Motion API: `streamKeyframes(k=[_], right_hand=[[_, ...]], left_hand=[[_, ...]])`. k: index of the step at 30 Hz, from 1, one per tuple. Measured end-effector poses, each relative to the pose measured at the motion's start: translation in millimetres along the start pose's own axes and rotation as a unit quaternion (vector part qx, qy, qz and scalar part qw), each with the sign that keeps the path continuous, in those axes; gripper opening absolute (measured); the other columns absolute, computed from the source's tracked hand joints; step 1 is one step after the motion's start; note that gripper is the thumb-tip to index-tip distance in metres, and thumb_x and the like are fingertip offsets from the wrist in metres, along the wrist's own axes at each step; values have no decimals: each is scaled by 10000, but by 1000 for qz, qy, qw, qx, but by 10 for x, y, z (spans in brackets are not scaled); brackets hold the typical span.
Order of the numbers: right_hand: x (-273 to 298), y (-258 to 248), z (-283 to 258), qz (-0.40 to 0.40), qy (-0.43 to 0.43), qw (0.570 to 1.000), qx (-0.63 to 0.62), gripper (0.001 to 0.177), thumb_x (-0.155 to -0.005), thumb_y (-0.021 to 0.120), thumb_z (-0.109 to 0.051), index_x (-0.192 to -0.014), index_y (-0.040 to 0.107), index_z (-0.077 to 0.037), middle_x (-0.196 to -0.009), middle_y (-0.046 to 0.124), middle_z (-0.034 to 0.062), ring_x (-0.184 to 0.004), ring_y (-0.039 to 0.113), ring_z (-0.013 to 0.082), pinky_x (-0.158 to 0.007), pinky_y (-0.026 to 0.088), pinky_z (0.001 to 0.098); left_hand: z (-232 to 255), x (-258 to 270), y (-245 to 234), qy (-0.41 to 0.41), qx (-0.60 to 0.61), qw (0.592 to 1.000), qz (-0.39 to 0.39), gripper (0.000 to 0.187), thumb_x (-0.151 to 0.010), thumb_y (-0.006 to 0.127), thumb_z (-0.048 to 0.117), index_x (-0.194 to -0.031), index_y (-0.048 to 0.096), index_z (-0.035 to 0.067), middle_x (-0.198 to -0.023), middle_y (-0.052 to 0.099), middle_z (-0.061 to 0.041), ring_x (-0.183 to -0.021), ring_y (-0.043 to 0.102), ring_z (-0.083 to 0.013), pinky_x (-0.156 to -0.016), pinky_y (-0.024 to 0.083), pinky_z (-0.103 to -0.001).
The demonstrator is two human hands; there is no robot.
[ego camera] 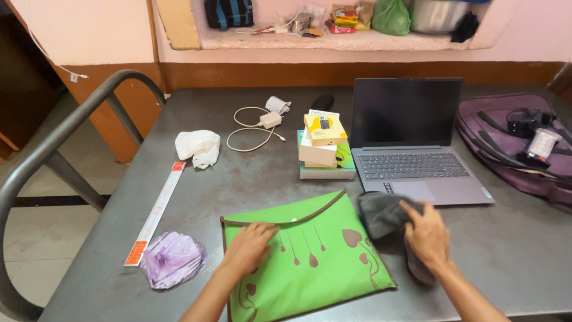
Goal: The person wipes a table surface, a green folder, and a laptop keyboard using a grey cloth. The person also handles a white box, a yellow box, and a stack of papers, moving them aside or stacking them on the table.
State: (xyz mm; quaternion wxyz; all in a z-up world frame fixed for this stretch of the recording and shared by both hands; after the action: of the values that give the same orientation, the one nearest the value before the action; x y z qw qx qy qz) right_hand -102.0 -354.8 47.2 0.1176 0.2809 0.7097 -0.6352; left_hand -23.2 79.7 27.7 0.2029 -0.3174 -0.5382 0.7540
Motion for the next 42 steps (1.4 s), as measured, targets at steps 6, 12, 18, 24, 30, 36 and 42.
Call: streamKeyframes(k=[6,12,18,24,30,36,42], right_hand=[[-250,-124,-507,-135,67,970,189,580,-747,730,-412,-1313,666,-301,-1533,403,117,-1403,395,416,-1044,382,586],[217,665,-1384,-140,-122,963,-194,418,-914,616,-373,-1203,698,-84,-1366,627,153,-1253,573,337,-1079,423,459],[442,914,-1892,-148,-173,969,-100,837,-979,481,-561,-1470,332,99,-1568,306,259,-1481,238,364,-1164,195,475],[436,969,-1832,-177,-177,963,-98,883,-982,474,-606,-1507,275,75,-1594,245,256,-1513,186,362,-1184,162,493],[-106,809,-1593,-298,-7,955,0,717,-893,631,-584,-1475,487,-190,-1570,381,135,-1443,364,332,-1200,291,482],[-593,1189,-805,-280,272,910,-142,888,-744,846,-522,-1445,509,-95,-1320,653,208,-1240,613,395,-1069,477,518],[-703,1472,-687,-310,333,779,-433,704,-792,870,-300,-1343,553,3,-1108,753,215,-979,746,324,-885,606,480]], left_hand=[[-84,-688,550,-74,16,997,13,516,-788,812,320,-1242,659,127,-1363,605,-66,-1299,521,-308,-1003,430,-456],[-100,-936,605,-123,83,988,29,195,-810,775,282,-939,788,136,-1027,753,-59,-989,694,-288,-857,544,-432],[-237,-1043,459,-315,219,922,46,193,-850,766,308,-971,797,162,-953,766,-112,-912,734,-319,-843,557,-425],[-475,-1495,330,-390,134,904,109,206,-863,762,326,-996,780,169,-1029,760,-102,-1022,690,-306,-904,512,-437],[-679,-1574,484,-321,-57,941,94,610,-706,817,510,-1158,664,130,-1181,684,-83,-1131,586,-285,-927,420,-438],[-1044,-1134,351,-381,24,921,-83,443,-886,699,507,-1218,681,213,-1170,721,-121,-1162,639,-313,-974,482,-469],[-871,-1073,-204,-330,49,941,-61,339,-938,624,457,-1157,718,216,-1109,735,-157,-1070,685,-372,-882,522,-526]])
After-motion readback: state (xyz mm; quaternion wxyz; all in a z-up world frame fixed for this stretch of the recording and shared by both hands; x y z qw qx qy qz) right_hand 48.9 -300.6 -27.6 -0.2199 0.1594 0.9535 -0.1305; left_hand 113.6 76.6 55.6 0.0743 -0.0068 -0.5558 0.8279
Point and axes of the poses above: each hand's wrist, its own x-axis away from the middle knuckle, its own y-axis out of the palm, z = x × y, the point moved 1 cm from there along -x, towards the middle knuckle
